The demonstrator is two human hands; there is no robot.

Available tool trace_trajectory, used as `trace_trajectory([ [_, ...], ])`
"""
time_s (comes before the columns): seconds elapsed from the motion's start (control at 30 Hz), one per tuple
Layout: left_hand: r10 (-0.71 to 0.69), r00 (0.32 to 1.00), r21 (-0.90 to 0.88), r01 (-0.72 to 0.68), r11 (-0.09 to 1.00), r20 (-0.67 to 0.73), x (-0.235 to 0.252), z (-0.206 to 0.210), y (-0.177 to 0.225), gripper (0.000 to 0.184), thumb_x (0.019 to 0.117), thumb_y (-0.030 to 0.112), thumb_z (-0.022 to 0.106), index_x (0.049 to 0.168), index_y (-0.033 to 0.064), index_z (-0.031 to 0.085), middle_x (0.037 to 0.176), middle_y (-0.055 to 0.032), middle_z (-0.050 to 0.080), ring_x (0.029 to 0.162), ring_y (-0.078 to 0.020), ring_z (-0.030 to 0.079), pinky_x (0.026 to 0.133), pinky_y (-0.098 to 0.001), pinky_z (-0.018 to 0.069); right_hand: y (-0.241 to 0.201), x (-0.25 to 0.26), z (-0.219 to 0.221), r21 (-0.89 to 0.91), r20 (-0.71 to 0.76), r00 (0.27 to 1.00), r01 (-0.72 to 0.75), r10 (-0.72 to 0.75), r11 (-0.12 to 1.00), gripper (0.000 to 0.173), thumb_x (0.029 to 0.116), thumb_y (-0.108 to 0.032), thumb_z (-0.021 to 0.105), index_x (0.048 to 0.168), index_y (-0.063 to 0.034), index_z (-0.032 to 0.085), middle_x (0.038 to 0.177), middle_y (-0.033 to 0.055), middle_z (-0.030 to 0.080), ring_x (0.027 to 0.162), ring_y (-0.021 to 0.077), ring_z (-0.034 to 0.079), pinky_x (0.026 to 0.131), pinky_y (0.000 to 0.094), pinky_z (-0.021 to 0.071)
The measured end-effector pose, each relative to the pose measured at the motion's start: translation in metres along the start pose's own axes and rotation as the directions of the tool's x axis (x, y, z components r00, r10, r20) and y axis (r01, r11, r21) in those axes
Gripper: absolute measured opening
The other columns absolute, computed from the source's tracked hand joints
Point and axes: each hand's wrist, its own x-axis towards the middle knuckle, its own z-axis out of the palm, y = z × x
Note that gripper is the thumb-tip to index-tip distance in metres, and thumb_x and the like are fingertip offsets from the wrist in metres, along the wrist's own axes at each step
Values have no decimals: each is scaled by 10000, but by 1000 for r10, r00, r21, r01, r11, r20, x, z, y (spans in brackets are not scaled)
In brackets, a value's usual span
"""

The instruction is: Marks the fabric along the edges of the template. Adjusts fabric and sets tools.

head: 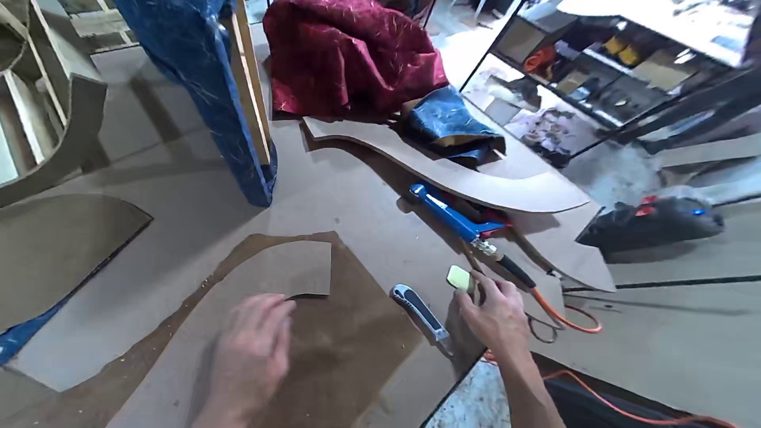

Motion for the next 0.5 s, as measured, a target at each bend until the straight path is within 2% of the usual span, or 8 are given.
trace_trajectory([
  [0.1, 222, 973, -27, -221, 975, 64, 10, 45, 54, 297, 1020, 299, 512, 1135, 183, 760, 1224, -38, 730, 1205, -230, 663, 1041, -484, 520, 0, 8, -7, 21, 34, 999, -6, 5, 1000, 506, 821, -374, 757, 1259, -126, 710, 1244, 262, 616, 1112, 477, 607, 837, 669, 512],
  [0.13, 273, 956, -17, -273, 962, 112, 3, 59, 75, 330, 1011, 354, 518, 1187, 191, 744, 1297, -29, 708, 1263, -229, 635, 1065, -501, 496, 1, 10, -10, 31, 61, 998, -17, 15, 999, 505, 807, -376, 784, 1218, -93, 706, 1224, 257, 618, 1096, 467, 611, 846, 664, 513],
  [0.23, 368, 849, -107, -354, 929, 379, -23, 96, 111, 701, 935, 565, 550, 1488, 135, 548, 1604, -38, 458, 1512, -245, 378, 1205, -594, 301, 0, 17, -17, 27, 123, 991, -50, 46, 998, 453, 784, -319, 850, 1088, -28, 682, 1148, 229, 628, 1035, 429, 631, 836, 650, 520],
  [0.3, 473, 744, -382, -311, 870, 471, -26, 96, 117, 660, 957, 539, 565, 1476, 131, 556, 1611, -27, 448, 1534, -227, 336, 1244, -563, 253, -2, 18, -18, 37, 150, 988, -47, 41, 998, 324, 833, -251, 826, 1037, -34, 699, 1033, 194, 675, 925, 395, 668, 775, 649, 523],
  [0.37, 572, 674, -712, -97, 695, 467, -14, 74, 115, 531, 1043, 480, 444, 1372, 117, 648, 1506, -51, 570, 1479, -229, 431, 1248, -517, 275, -5, 9, -19, 161, 130, 991, -40, 19, 986, 235, 858, -234, 784, 992, -63, 697, 842, 131, 687, 760, 324, 672, 662, 604, 526],
  [0.4, 551, 731, -769, -56, 637, 403, -6, 63, 111, 516, 1059, 463, 402, 1326, 125, 687, 1448, -60, 621, 1442, -238, 481, 1230, -513, 314, -12, 2, -22, 275, 114, 993, -45, 14, 960, 249, 859, -274, 756, 1001, -80, 693, 806, 81, 681, 709, 255, 667, 626, 528, 547],
  [0.43, 470, 825, -731, -107, 674, 313, 8, 54, 100, 458, 1058, 408, 406, 1260, 149, 725, 1378, -38, 672, 1394, -220, 532, 1202, -492, 361, -26, -3, -26, 417, 102, 995, -58, 17, 907, 283, 849, -323, 745, 1015, -101, 689, 790, 27, 688, 666, 178, 674, 591, 426, 584],
  [0.5, 291, 949, -458, -207, 864, 120, 49, 43, 61, 336, 1036, 297, 461, 1151, 201, 761, 1256, 2, 730, 1282, -179, 617, 1115, -461, 456, -71, -21, -31, 698, 121, 993, -94, 12, 709, 283, 856, -290, 753, 1048, -90, 695, 800, 2, 717, 653, 136, 695, 589, 326, 617],
])
